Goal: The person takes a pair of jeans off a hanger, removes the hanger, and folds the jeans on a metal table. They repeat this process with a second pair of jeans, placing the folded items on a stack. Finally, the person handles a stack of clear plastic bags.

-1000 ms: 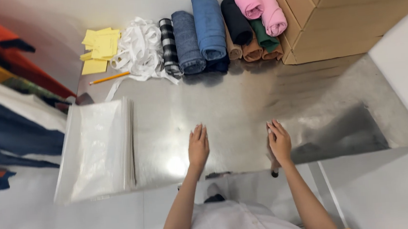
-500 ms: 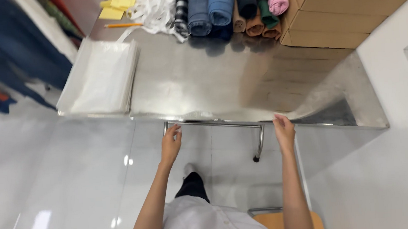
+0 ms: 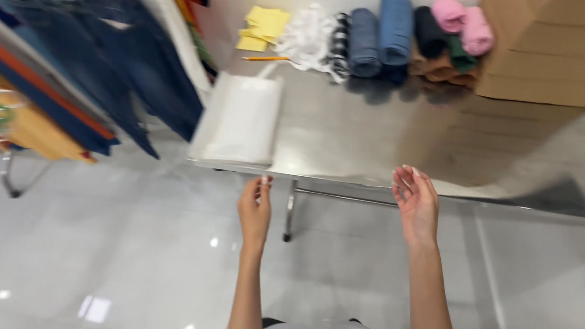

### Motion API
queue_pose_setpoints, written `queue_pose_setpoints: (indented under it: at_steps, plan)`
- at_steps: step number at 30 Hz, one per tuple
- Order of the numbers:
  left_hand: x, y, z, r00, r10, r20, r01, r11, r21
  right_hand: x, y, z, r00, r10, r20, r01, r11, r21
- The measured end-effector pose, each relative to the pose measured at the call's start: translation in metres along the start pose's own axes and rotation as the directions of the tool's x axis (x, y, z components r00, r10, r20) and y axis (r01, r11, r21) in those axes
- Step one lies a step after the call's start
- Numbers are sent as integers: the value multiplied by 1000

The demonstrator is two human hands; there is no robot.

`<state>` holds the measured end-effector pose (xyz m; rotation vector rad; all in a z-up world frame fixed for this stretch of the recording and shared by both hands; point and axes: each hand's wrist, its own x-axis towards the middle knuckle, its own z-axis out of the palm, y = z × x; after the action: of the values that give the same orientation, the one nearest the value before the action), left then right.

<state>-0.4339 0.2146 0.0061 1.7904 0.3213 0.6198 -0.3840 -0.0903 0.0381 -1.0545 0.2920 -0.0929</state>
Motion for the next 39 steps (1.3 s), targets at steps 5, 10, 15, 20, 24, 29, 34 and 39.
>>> queue_pose_setpoints:
  at_steps: [5, 10, 15, 20, 24, 29, 34, 39]
  plan:
    - [43, 10, -116, 995, 81, 56, -88, 985, 146, -27, 71, 144, 988, 17, 156, -13, 1000, -26]
    - [80, 0, -200, 999, 1, -48, -2, 1000, -16, -76, 128, 261, 942, 93, 324, -69, 994, -84]
    - [128, -3, -251, 985, -139, -98, 109, 959, -262, -94, 172, 313, 937, 139, 320, -78, 977, -196]
    - [158, -10, -268, 969, -229, -97, 192, 936, -293, -76, 192, 335, 953, 128, 275, -63, 970, -234]
    - [187, -24, -264, 958, -268, -97, 228, 926, -301, -50, 196, 368, 956, 106, 273, -39, 970, -241]
    - [249, -42, -244, 962, -236, -141, 178, 924, -337, -6, 189, 424, 932, 119, 343, -37, 971, -238]
    - [320, -41, -213, 964, -185, -191, 104, 924, -368, 59, 169, 465, 902, 57, 427, 65, 961, -267]
    - [372, -45, -160, 982, -95, -164, 32, 937, -347, 135, 172, 491, 780, 123, 614, 205, 877, -436]
